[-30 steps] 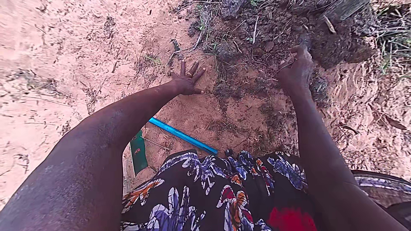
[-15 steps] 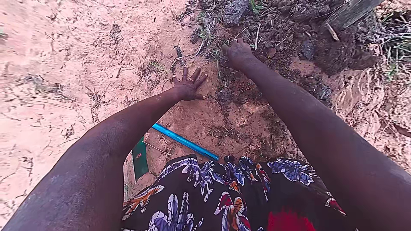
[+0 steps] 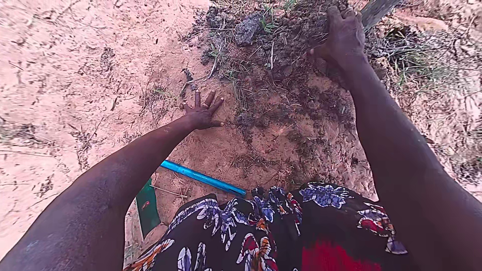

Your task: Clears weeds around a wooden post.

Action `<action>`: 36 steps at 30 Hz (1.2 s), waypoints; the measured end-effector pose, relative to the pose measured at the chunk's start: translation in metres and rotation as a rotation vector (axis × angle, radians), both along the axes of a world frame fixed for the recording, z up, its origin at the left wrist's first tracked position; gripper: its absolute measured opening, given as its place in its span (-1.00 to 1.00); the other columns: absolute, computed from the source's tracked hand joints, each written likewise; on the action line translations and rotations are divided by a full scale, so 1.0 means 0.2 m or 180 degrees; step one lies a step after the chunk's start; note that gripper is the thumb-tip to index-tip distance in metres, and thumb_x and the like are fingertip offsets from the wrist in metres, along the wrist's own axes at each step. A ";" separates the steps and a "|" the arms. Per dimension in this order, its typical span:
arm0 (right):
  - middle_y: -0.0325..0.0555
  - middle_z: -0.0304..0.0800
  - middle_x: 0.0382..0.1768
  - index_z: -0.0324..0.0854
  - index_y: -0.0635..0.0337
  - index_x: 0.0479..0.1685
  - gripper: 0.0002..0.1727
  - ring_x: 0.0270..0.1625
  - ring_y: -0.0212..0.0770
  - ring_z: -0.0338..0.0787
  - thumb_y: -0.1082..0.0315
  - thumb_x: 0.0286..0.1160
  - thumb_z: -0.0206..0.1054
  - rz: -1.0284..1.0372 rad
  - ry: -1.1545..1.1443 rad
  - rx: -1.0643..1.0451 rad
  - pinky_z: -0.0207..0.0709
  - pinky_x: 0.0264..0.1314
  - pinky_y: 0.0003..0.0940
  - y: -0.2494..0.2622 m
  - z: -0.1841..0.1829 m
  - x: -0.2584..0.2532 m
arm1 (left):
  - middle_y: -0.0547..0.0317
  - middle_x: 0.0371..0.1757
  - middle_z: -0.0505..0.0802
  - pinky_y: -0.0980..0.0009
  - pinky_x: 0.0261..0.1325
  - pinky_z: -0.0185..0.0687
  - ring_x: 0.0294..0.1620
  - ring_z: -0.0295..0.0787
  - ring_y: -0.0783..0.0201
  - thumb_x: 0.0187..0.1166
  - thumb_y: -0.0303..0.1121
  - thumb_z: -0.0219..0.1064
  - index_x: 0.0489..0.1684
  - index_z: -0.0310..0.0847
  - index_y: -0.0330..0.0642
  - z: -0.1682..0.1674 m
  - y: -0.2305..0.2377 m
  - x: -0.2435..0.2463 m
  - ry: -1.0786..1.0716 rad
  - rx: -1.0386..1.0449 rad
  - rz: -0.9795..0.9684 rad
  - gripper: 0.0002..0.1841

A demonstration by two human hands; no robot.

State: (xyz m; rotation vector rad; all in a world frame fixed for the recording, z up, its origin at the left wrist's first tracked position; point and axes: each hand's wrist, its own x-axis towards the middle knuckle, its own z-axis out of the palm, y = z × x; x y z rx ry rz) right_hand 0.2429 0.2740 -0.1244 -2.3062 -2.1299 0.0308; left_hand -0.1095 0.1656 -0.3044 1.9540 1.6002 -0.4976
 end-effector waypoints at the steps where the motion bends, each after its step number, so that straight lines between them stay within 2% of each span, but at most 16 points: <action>1: 0.58 0.32 0.61 0.16 0.18 0.84 0.08 0.70 0.59 0.27 0.30 0.18 0.68 -0.0057 -0.0056 -0.0021 0.32 0.54 0.51 0.05 0.04 0.08 | 0.35 0.94 -0.55 -0.87 0.35 -0.25 0.85 -0.83 -0.47 0.48 0.39 0.30 0.93 -0.54 0.57 0.00 0.00 0.00 0.0004 0.0004 0.0003 0.10; 4: 0.70 0.31 0.58 0.16 0.21 0.82 0.08 0.69 0.66 0.26 0.34 0.18 0.69 0.0032 -0.0277 -0.0341 0.16 0.65 0.56 0.16 0.05 0.27 | 0.31 0.94 -0.55 -0.86 0.36 -0.26 0.85 -0.84 -0.47 0.48 0.38 0.30 0.93 -0.53 0.54 -0.01 0.00 -0.01 0.0002 0.0014 -0.0002 0.11; 6: 0.66 0.41 0.54 0.33 0.11 0.76 -0.10 0.66 0.64 0.34 0.34 0.30 0.63 0.0194 -0.0296 -0.0520 0.20 0.60 0.59 0.21 0.02 0.32 | 0.35 0.94 -0.56 -0.85 0.39 -0.29 0.85 -0.85 -0.44 0.49 0.36 0.32 0.94 -0.52 0.54 0.01 0.00 0.00 -0.0012 0.0004 0.0032 0.10; 7: 0.62 0.46 0.52 0.44 0.08 0.69 -0.24 0.64 0.62 0.38 0.27 0.41 0.58 0.0269 -0.0300 -0.0595 0.22 0.58 0.59 0.23 0.00 0.34 | 0.35 0.94 -0.55 -0.85 0.38 -0.28 0.85 -0.85 -0.44 0.49 0.36 0.32 0.94 -0.52 0.54 0.01 0.00 0.00 -0.0007 -0.0001 0.0029 0.10; 8: 0.58 0.52 0.48 0.53 0.11 0.60 -0.37 0.62 0.58 0.43 0.20 0.51 0.51 0.0317 -0.0309 -0.0606 0.25 0.55 0.58 0.24 -0.03 0.33 | 0.35 0.94 -0.56 -0.86 0.37 -0.27 0.85 -0.85 -0.45 0.48 0.37 0.32 0.94 -0.52 0.54 0.01 0.00 0.00 0.0005 -0.0001 0.0014 0.11; 10: 0.53 0.56 0.47 0.61 0.19 0.48 -0.45 0.60 0.54 0.48 0.22 0.51 0.48 0.0270 -0.0351 -0.0492 0.32 0.53 0.56 0.24 -0.06 0.31 | 0.34 0.94 -0.55 -0.86 0.35 -0.25 0.85 -0.84 -0.47 0.48 0.38 0.31 0.94 -0.51 0.52 0.00 0.00 0.00 -0.0004 0.0023 -0.0007 0.11; 14: 0.58 0.52 0.48 0.58 0.28 0.50 -0.45 0.59 0.58 0.46 0.39 0.47 0.44 0.0132 -0.0407 -0.0440 0.28 0.53 0.59 0.21 -0.08 0.28 | 0.36 0.93 -0.58 -0.87 0.35 -0.26 0.85 -0.85 -0.46 0.48 0.39 0.30 0.94 -0.53 0.51 0.00 -0.01 -0.01 0.0010 0.0033 -0.0009 0.11; 20: 0.62 0.51 0.46 0.52 0.36 0.48 -0.44 0.58 0.63 0.45 0.55 0.40 0.38 0.0030 -0.0311 -0.0173 0.36 0.44 0.62 0.26 -0.22 0.32 | 0.39 0.93 -0.57 -0.88 0.33 -0.27 0.85 -0.84 -0.47 0.48 0.40 0.29 0.94 -0.52 0.53 -0.02 -0.01 -0.01 -0.0041 0.0043 -0.0031 0.10; 24: 0.58 0.54 0.46 0.58 0.31 0.46 -0.46 0.58 0.58 0.48 0.48 0.41 0.44 0.0206 -0.0203 -0.0372 0.29 0.53 0.58 0.23 -0.15 0.32 | 0.36 0.93 -0.56 -0.88 0.34 -0.26 0.85 -0.84 -0.46 0.47 0.38 0.32 0.94 -0.52 0.53 -0.02 0.00 -0.01 -0.0068 0.0072 -0.0048 0.11; 26: 0.63 0.51 0.48 0.57 0.36 0.44 -0.46 0.58 0.60 0.47 0.48 0.39 0.44 0.0184 -0.0183 -0.0613 0.27 0.51 0.60 0.18 -0.09 0.27 | 0.37 0.93 -0.57 -0.89 0.34 -0.27 0.85 -0.84 -0.47 0.48 0.38 0.31 0.94 -0.53 0.53 -0.02 0.00 -0.01 -0.0067 0.0058 -0.0043 0.11; 29: 0.59 0.55 0.46 0.57 0.33 0.45 -0.45 0.59 0.58 0.47 0.43 0.40 0.46 0.0205 -0.0074 -0.0475 0.26 0.53 0.61 0.22 -0.16 0.33 | 0.34 0.93 -0.58 -0.88 0.35 -0.29 0.85 -0.84 -0.47 0.48 0.38 0.31 0.94 -0.54 0.51 -0.01 0.00 -0.01 -0.0077 0.0044 -0.0057 0.11; 33: 0.53 0.49 0.54 0.52 0.26 0.56 -0.40 0.67 0.55 0.39 0.40 0.46 0.44 0.0120 -0.0011 -0.0454 0.18 0.62 0.58 0.26 -0.21 0.36 | 0.34 0.93 -0.57 -0.88 0.34 -0.30 0.84 -0.84 -0.48 0.50 0.36 0.31 0.94 -0.53 0.52 0.01 0.00 -0.01 -0.0122 0.0018 -0.0038 0.10; 36: 0.57 0.52 0.49 0.59 0.20 0.50 -0.43 0.61 0.59 0.43 0.38 0.42 0.47 0.0115 -0.0123 -0.0585 0.23 0.53 0.65 0.23 -0.21 0.31 | 0.36 0.93 -0.58 -0.89 0.34 -0.29 0.84 -0.87 -0.48 0.49 0.34 0.34 0.94 -0.53 0.52 0.00 0.00 -0.01 -0.0114 0.0014 -0.0028 0.11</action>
